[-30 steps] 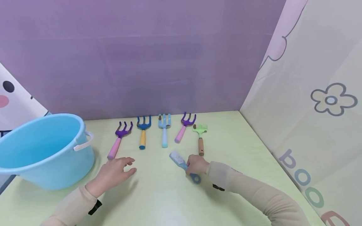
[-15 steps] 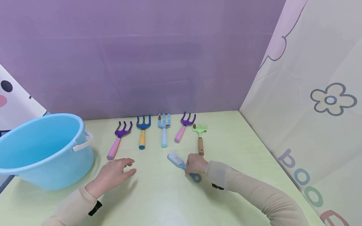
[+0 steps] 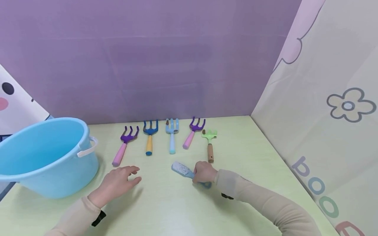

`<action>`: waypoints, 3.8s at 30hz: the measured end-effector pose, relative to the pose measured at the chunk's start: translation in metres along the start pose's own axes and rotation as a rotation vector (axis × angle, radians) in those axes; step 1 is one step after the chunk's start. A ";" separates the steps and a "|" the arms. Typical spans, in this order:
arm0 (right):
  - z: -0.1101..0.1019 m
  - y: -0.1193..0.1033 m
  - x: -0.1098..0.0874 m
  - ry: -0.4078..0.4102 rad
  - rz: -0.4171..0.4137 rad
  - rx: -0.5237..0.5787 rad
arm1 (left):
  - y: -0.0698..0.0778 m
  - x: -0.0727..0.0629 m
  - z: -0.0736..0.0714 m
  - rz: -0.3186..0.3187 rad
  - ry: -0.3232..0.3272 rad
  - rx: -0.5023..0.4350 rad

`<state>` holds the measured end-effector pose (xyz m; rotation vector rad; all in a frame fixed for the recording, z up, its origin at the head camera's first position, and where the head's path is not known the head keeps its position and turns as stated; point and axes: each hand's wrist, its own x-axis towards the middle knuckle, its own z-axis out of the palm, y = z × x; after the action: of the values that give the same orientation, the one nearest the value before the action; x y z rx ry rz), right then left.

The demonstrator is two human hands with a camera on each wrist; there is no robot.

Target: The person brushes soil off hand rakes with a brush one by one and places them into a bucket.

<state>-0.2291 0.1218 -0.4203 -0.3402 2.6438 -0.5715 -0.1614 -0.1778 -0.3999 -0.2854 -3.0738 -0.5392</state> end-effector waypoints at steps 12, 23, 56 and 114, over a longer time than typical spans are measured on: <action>0.000 0.002 0.000 0.034 -0.034 -0.028 | -0.002 -0.001 0.002 -0.016 -0.026 -0.015; 0.001 0.005 0.003 0.020 -0.077 -0.029 | -0.004 -0.002 0.003 -0.028 -0.049 -0.021; 0.011 0.003 -0.003 -0.012 -0.135 0.274 | -0.008 -0.008 0.011 -0.054 -0.075 -0.052; -0.040 -0.020 -0.046 0.134 -0.287 0.506 | -0.022 0.005 -0.014 -0.078 -0.001 -0.073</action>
<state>-0.2029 0.1320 -0.3622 -0.5383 2.4675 -1.3601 -0.1704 -0.2025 -0.3939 -0.1675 -3.0817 -0.6549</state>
